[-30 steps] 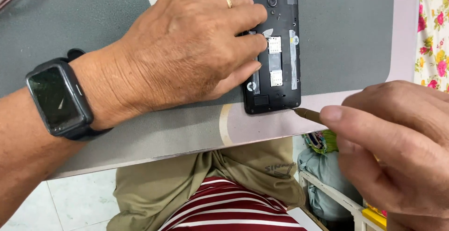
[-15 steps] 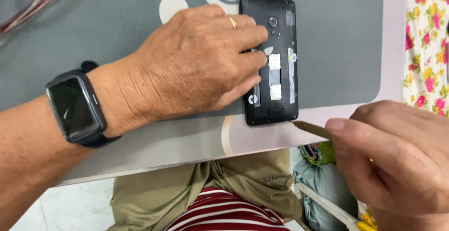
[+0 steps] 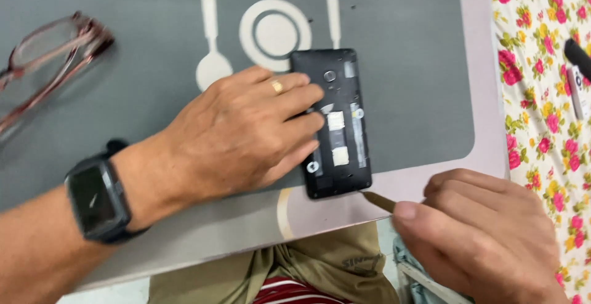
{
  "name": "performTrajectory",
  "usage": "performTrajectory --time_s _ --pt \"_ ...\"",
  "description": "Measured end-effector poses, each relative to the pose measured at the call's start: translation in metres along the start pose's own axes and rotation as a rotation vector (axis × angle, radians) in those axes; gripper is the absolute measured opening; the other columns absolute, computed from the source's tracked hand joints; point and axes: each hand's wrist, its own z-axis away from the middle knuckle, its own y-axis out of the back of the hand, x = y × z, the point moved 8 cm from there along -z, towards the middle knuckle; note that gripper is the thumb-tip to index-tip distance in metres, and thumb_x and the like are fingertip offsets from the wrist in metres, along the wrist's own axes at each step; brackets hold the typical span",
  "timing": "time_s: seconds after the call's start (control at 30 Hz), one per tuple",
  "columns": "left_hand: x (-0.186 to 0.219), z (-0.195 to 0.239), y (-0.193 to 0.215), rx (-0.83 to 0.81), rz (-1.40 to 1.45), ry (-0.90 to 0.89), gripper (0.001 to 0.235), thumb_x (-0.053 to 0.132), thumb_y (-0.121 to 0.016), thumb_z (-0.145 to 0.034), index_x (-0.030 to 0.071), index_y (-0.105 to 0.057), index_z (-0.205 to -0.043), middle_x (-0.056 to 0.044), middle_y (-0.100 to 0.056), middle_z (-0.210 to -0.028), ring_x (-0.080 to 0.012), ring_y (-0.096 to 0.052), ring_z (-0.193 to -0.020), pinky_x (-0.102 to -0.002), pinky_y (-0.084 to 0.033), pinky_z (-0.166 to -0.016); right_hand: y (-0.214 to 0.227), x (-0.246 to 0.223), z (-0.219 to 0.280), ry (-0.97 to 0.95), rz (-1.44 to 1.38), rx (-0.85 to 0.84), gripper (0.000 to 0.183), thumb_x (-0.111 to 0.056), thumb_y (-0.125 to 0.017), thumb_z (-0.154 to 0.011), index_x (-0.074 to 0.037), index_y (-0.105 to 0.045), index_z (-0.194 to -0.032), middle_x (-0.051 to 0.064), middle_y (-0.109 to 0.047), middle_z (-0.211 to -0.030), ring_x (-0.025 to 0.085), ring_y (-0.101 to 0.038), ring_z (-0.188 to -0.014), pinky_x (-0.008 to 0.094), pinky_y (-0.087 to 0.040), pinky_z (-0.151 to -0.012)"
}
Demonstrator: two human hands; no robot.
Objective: The person uses a small screwdriver to remove screws from the back of a black smartphone placed on a gray mat. They unscrew multiple fasteners and place them on the mat while holding the phone steady with their left hand.
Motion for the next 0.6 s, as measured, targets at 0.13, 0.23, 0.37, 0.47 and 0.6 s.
performTrajectory --time_s 0.13,0.23,0.37,0.47,0.6 --pt "0.002 -0.006 0.004 -0.018 0.034 -0.006 0.017 0.023 -0.079 -0.103 0.008 -0.072 -0.107 -0.012 -0.072 -0.124 -0.0320 -0.072 -0.119 -0.044 -0.058 -0.095 0.000 0.005 0.009 -0.086 -0.025 -0.005 0.026 -0.003 -0.066 -0.105 -0.004 -0.056 -0.128 0.007 -0.049 -0.074 0.029 -0.046 -0.067 0.040 -0.049 -0.068" --pt "0.002 -0.009 0.006 -0.023 0.044 0.022 0.016 0.021 -0.081 -0.103 0.008 -0.072 -0.106 -0.012 -0.075 -0.123 -0.0309 -0.074 -0.118 -0.043 -0.059 -0.092 -0.018 0.000 0.019 0.075 0.051 -0.137 0.021 -0.019 -0.061 -0.107 -0.016 -0.070 -0.125 0.000 -0.049 -0.077 0.022 -0.052 -0.064 0.044 -0.063 -0.084" --pt "0.001 -0.015 0.007 -0.043 0.054 0.046 0.013 0.020 -0.080 -0.103 0.008 -0.075 -0.106 -0.014 -0.077 -0.124 -0.0327 -0.077 -0.116 -0.045 -0.060 -0.092 -0.006 0.004 0.010 0.114 -0.010 0.056 0.011 -0.014 -0.072 -0.104 -0.011 -0.062 -0.108 0.005 -0.055 -0.081 0.024 -0.046 -0.063 0.037 -0.058 -0.072" --pt "0.000 -0.019 0.007 -0.053 0.057 0.058 0.012 0.020 -0.079 -0.104 0.009 -0.075 -0.106 -0.013 -0.077 -0.123 -0.0315 -0.077 -0.116 -0.045 -0.061 -0.095 -0.007 0.016 0.010 -0.020 -0.072 0.104 0.022 -0.026 -0.077 -0.100 -0.009 -0.062 -0.098 0.003 -0.053 -0.076 0.023 -0.051 -0.065 0.031 -0.054 -0.068" --pt "0.000 -0.020 0.006 -0.054 0.060 0.065 0.013 0.020 -0.081 -0.103 0.008 -0.076 -0.106 -0.013 -0.077 -0.122 -0.0307 -0.077 -0.116 -0.044 -0.062 -0.097 -0.016 0.024 0.022 -0.114 -0.036 0.071 0.043 -0.049 -0.078 -0.100 -0.009 -0.066 -0.094 0.001 -0.055 -0.073 0.020 -0.061 -0.069 0.027 -0.057 -0.070"
